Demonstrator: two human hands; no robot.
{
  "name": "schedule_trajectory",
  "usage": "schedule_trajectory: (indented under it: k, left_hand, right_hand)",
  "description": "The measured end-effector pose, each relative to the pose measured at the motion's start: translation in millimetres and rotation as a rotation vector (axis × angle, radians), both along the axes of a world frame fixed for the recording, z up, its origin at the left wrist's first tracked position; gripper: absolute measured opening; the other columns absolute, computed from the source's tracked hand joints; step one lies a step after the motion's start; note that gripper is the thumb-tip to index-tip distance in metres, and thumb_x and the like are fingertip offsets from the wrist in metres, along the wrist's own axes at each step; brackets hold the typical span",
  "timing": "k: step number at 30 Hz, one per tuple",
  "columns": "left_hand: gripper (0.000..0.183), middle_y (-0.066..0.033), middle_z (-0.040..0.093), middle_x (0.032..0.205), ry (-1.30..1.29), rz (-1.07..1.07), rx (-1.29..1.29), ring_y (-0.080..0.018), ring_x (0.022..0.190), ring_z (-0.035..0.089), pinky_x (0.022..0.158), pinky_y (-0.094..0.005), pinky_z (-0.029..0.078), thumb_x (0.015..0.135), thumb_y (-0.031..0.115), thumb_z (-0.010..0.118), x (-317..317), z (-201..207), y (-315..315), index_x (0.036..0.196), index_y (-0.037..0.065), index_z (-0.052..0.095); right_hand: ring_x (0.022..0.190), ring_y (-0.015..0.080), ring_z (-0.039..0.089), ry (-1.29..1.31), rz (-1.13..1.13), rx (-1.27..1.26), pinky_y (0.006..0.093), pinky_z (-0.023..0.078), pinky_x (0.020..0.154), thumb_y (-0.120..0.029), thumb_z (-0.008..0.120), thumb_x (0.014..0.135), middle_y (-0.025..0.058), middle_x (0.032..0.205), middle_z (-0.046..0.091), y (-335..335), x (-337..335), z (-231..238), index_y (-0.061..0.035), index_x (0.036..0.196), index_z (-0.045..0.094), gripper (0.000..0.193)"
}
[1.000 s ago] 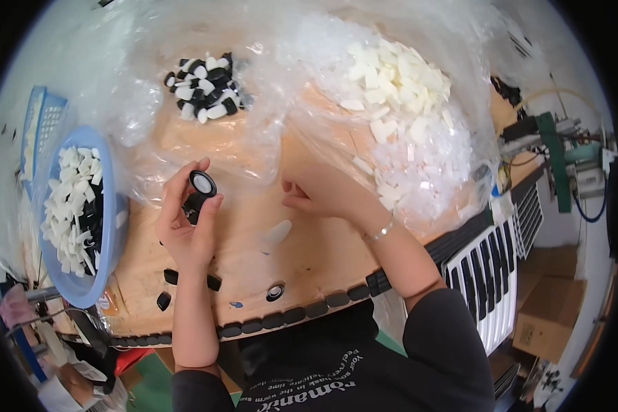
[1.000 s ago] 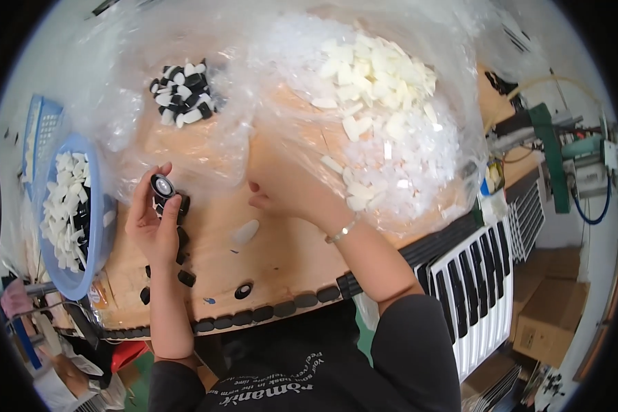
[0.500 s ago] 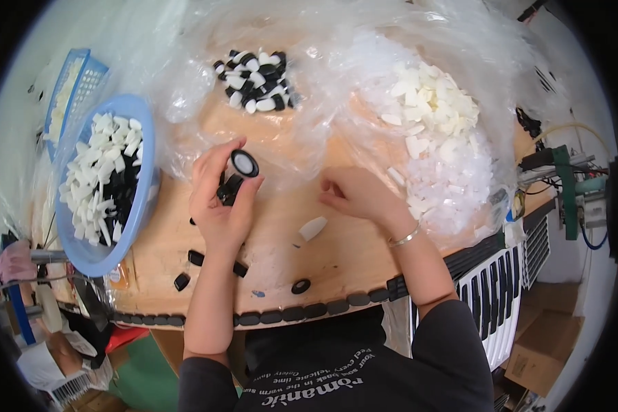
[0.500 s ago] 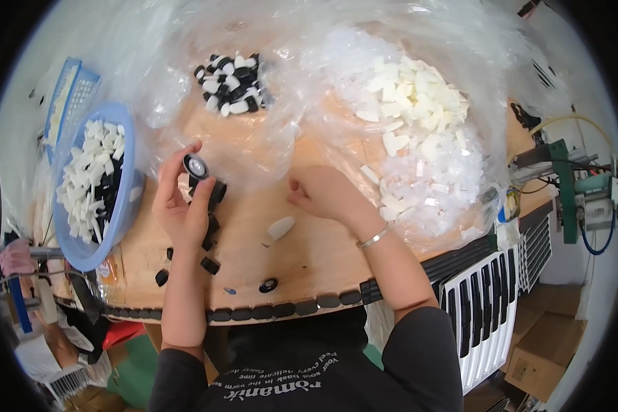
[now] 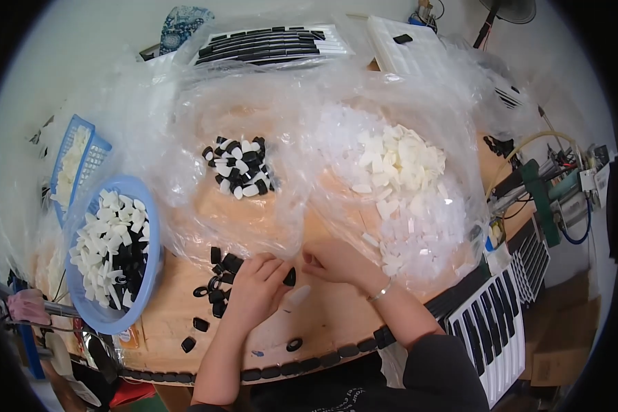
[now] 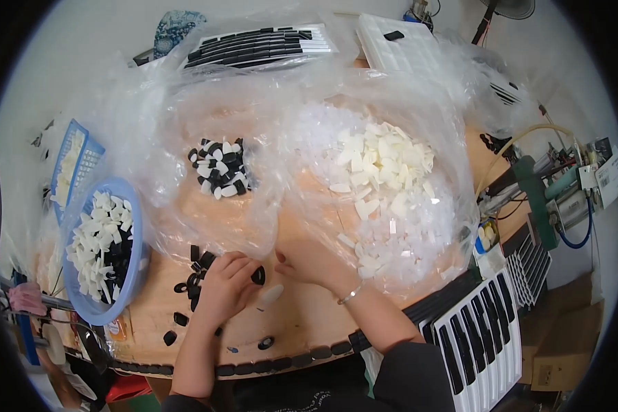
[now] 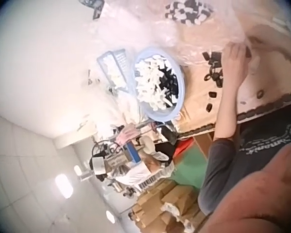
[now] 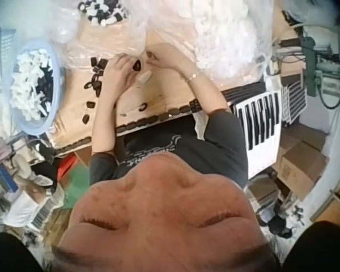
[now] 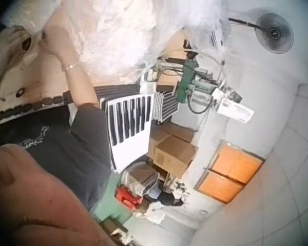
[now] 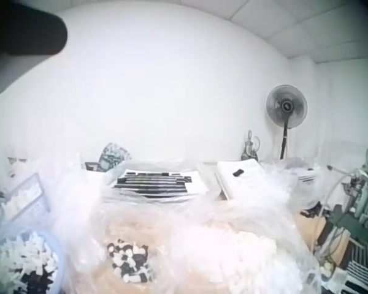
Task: The worker manually assembles small white plastic components into black plastic bases on a factory workbench.
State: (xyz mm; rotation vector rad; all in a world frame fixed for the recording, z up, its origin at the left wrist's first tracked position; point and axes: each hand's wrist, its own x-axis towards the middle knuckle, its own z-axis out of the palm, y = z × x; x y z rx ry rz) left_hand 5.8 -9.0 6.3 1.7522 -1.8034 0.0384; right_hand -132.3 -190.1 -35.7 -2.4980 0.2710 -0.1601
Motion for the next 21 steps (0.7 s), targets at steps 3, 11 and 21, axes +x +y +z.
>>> schedule_trajectory:
  k: [3,11,21]
  left_hand:
    - [0.05,-0.0097,0.062,0.104,-0.005,-0.005,0.025,-0.0289,0.102,0.057,0.084,-0.0402,0.046,0.061,0.01,0.075,-2,-2,1,0.108,0.003,0.061]
    - [0.052,-0.0089,0.062,0.1,0.022,-0.065,0.074,-0.029,0.098,0.057,0.081,-0.0399,0.047,0.06,0.008,0.076,-5,2,-9,0.109,0.004,0.06]
    - [0.052,-0.0066,0.062,0.102,0.019,-0.07,0.024,-0.027,0.099,0.058,0.082,-0.039,0.046,0.06,0.009,0.076,-13,-9,1,0.11,0.005,0.061]
  right_hand:
    - [0.065,0.0293,0.06,0.006,-0.011,0.0,0.0393,0.046,0.06,-0.027,0.069,0.083,0.0101,0.068,0.061,-2,2,0,-0.0079,0.084,0.057,0.022]
    - [0.065,0.0296,0.06,0.024,-0.035,-0.011,0.0384,0.046,0.058,-0.029,0.068,0.083,0.0102,0.068,0.06,-7,6,6,-0.008,0.084,0.057,0.023]
    - [0.064,0.0294,0.06,0.062,-0.025,0.006,0.0383,0.046,0.058,-0.027,0.068,0.083,0.0099,0.069,0.061,1,1,9,-0.008,0.084,0.056,0.022]
